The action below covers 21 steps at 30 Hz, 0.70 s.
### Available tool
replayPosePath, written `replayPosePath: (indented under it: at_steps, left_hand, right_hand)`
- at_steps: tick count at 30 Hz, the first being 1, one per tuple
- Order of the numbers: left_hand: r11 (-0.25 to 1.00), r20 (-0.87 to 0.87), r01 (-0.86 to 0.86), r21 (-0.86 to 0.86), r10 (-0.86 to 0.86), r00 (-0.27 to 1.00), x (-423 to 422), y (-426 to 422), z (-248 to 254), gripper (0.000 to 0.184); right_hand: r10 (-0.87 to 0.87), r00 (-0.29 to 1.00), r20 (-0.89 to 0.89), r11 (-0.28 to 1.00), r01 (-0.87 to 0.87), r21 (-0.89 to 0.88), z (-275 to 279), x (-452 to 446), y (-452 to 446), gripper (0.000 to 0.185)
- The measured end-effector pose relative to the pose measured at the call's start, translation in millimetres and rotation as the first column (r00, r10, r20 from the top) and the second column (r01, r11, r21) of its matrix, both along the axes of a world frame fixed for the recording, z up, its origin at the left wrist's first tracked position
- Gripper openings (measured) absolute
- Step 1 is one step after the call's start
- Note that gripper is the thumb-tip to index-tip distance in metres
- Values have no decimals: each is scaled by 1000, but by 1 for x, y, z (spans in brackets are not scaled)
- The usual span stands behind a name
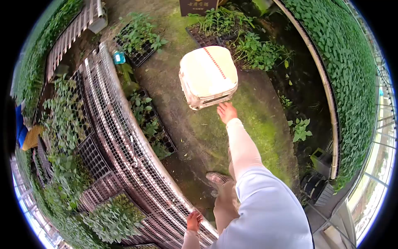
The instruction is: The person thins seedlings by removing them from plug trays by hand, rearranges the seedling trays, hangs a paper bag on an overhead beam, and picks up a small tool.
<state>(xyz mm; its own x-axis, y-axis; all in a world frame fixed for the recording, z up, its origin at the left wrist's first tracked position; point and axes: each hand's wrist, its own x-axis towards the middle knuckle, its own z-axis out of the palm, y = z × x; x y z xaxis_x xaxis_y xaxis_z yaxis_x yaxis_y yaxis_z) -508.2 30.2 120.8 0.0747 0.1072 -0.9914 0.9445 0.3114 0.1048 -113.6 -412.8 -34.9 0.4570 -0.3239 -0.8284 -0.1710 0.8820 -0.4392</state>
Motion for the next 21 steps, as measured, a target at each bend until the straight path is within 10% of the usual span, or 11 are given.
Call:
replayPosePath:
  at_steps: [11,18,21]
  left_hand:
    - [927,-23,371,55,-370,929,139,-46,26,23]
    - [739,125,663,119,-674,728,293,-130,22,20]
    - [694,167,703,158,-720,674,359,-169,10,23]
  right_hand:
    - [-525,848,66,848,517,114,27,-18,-101,51]
    - [-319,835,-449,856,51,-514,43,-217,-252,46]
    - [-344,851,-398,894,167,-415,-8,-334,-303,46]
